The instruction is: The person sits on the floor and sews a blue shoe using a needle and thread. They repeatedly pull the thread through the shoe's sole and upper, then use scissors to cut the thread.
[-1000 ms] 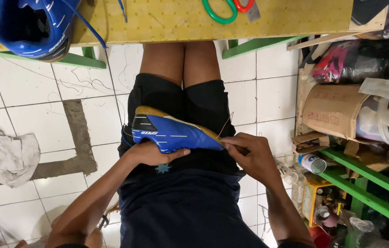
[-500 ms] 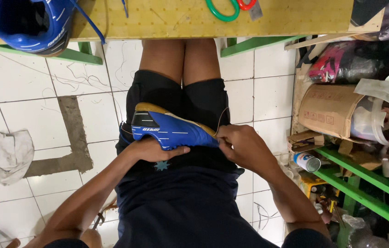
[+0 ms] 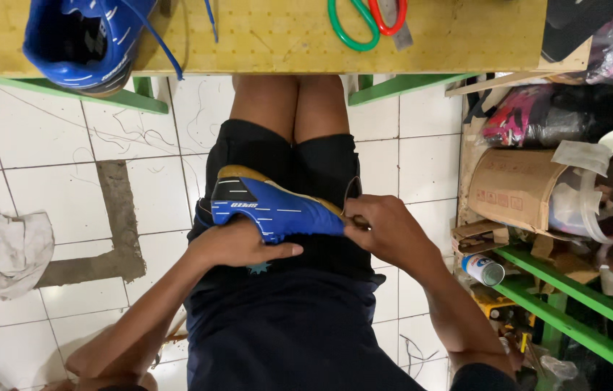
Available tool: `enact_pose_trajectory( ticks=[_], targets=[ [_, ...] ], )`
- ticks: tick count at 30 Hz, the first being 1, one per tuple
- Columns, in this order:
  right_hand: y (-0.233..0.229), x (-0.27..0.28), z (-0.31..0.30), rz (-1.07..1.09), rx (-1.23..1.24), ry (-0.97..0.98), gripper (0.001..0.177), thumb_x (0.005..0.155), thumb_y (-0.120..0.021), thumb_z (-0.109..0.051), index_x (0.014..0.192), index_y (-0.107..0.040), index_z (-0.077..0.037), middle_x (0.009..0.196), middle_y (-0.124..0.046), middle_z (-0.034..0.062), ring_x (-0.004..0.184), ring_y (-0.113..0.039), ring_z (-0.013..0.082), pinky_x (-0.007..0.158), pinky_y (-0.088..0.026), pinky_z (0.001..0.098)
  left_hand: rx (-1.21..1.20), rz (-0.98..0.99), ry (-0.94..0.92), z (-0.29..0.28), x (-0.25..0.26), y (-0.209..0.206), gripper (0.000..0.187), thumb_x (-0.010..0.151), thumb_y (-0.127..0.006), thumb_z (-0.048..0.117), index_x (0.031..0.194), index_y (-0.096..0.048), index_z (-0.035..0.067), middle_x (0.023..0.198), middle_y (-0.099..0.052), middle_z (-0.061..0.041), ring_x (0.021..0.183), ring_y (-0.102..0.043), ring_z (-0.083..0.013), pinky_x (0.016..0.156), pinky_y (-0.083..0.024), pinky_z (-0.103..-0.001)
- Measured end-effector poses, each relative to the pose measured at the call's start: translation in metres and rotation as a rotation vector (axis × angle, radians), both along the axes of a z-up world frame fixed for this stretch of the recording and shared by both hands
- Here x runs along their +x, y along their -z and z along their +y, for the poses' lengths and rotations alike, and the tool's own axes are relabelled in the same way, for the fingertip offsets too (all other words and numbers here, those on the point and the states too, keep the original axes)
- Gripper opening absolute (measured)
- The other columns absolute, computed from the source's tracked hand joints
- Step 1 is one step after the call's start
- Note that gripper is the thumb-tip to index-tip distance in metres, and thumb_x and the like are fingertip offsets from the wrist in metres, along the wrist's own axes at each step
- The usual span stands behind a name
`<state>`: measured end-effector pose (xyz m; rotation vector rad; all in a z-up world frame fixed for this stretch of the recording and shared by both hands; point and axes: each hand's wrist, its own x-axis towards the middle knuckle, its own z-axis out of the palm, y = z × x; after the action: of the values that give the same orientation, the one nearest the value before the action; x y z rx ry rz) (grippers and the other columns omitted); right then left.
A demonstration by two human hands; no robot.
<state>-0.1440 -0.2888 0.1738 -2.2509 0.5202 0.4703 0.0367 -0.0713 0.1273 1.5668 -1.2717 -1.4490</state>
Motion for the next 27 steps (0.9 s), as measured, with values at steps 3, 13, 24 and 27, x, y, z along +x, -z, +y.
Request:
enact_pose_trajectory(
  ticks=[3, 13, 24, 27],
  targets=[
    [-0.003, -0.002, 0.001, 0.083, -0.040, -0.058, 0.013, 0.092, -0.064, -0.010, 0.081, -0.070, -0.010, 0.059, -0.063, 0.0088, 0.056, -0.067, 0.0243, 0.059, -0.057, 0.0329, -0.019, -0.246, 0.100, 0.008, -0.009, -0.043, 0.057, 0.104, -0.058, 0.048, 0.122, -0.068, -0.005, 0.115, -0.071, -0.034, 0.114, -0.066, -0.0520, 0.099, -0.053, -0.061],
    [-0.004, -0.011, -0.001, -0.003, -0.134, -0.114, 0.012, 0.096, -0.060, -0.017, 0.086, -0.066, -0.015, 0.074, -0.068, 0.0024, 0.064, -0.062, 0.0237, 0.064, -0.044, 0.0385, -0.133, -0.372, -0.727, 0.096, -0.046, -0.008, 0.023, 0.093, -0.076, 0.015, 0.115, -0.079, 0.009, 0.110, -0.082, -0.006, 0.102, -0.078, -0.0186, 0.092, -0.061, -0.030],
    [0.012, -0.023, -0.003, 0.012, -0.362, -0.180, 0.012, 0.098, -0.060, -0.030, 0.099, -0.071, -0.024, 0.089, -0.071, -0.0022, 0.072, -0.067, 0.0304, 0.058, -0.048, 0.0465, -0.270, 0.668, -0.839, 0.093, -0.042, -0.015, 0.015, 0.105, -0.060, 0.016, 0.100, -0.068, 0.005, 0.105, -0.072, -0.015, 0.087, -0.071, -0.0198, 0.081, -0.060, -0.032],
    [-0.014, -0.001, -0.005, 0.081, -0.344, -0.216, 0.015, 0.099, -0.064, -0.023, 0.096, -0.076, -0.015, 0.081, -0.073, 0.0092, 0.070, -0.074, 0.0308, 0.064, -0.058, 0.0420, -0.310, 0.036, -0.858, 0.056, -0.031, -0.023, 0.011, 0.096, -0.070, 0.011, 0.095, -0.081, 0.006, 0.096, -0.081, -0.009, 0.087, -0.081, -0.0221, 0.078, -0.061, -0.032]
  ],
)
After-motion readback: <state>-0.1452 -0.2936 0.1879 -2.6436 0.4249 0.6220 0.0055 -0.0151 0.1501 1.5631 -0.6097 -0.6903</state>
